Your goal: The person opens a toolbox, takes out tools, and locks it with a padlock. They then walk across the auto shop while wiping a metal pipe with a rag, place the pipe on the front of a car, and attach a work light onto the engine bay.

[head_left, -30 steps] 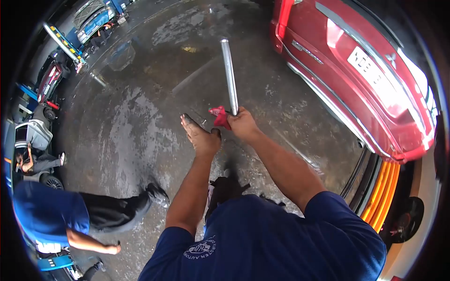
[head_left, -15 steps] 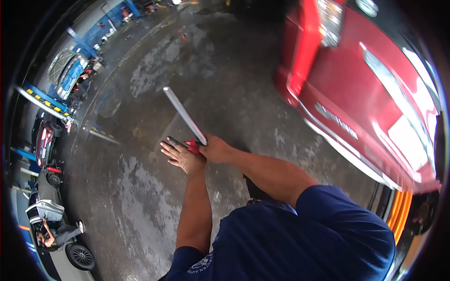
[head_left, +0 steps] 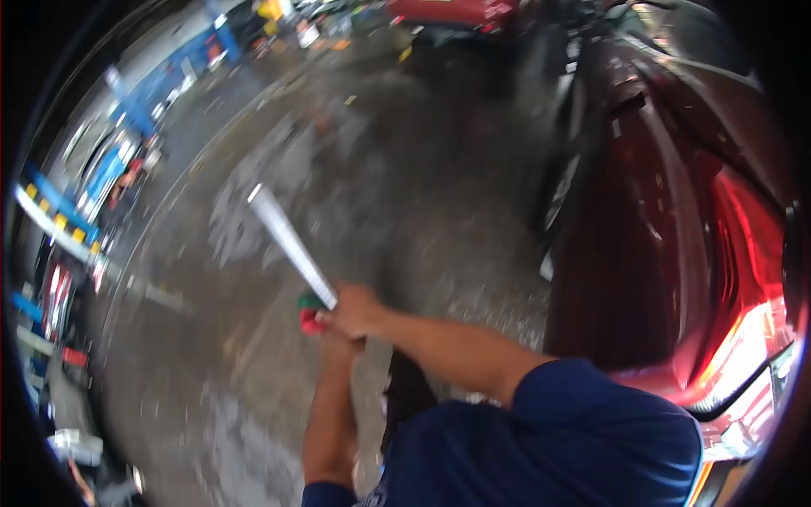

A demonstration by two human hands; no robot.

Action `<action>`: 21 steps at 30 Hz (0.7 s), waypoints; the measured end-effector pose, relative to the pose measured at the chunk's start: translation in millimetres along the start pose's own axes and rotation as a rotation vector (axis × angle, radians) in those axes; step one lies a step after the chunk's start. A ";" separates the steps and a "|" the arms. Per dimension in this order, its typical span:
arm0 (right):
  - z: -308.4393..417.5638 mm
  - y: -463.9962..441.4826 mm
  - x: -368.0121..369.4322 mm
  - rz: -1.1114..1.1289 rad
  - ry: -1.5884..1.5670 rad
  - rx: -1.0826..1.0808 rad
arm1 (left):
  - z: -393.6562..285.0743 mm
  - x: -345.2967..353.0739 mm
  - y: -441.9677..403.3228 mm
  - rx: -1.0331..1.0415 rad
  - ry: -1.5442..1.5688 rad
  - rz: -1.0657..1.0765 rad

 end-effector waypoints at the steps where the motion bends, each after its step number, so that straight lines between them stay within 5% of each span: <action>1: -1.5 -33.3 -7.6 -0.028 0.074 -0.039 | -37.0 12.1 -25.1 0.058 -0.123 0.027; 2: -23.0 -81.9 -0.2 -0.021 0.068 -0.023 | -35.9 12.1 -66.0 0.123 -0.166 0.106; 4: -50.7 -174.1 -6.5 -0.043 0.124 -0.021 | -69.4 11.3 -146.8 0.006 -0.742 0.242; 7: -59.7 -275.8 -68.1 0.036 0.022 0.167 | -78.5 1.5 -257.3 0.268 -0.681 0.105; 11: -58.7 -390.5 -147.7 -0.025 0.033 0.292 | -89.2 -23.3 -379.4 -0.047 -0.757 0.305; 14: -98.6 -469.3 -197.9 -0.063 -0.124 0.270 | -58.2 -22.8 -512.4 -0.008 -0.785 0.229; 15: -114.4 -497.5 -207.3 -0.132 -0.007 0.192 | -74.3 -7.7 -556.1 -0.218 -0.816 0.418; 18: -176.7 -588.3 -226.2 -0.165 0.038 0.246 | -15.2 27.4 -668.5 -0.292 -0.861 0.682; 19: -202.0 -625.9 -232.1 -0.192 0.038 0.268 | -8.3 32.6 -699.5 -0.083 -0.860 0.675; 21: -237.1 -698.5 -248.7 -0.203 -0.035 0.323 | 2.8 33.9 -772.8 -0.077 -0.853 0.653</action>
Point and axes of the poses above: each hand's wrist, its own y-axis away from the middle knuckle, its own x-axis out of the palm, z = x × y, the point moved 4 cm from there along -y, towards the middle knuckle, and after that the axes turned 8 degrees about y, right-handed, at the moved point
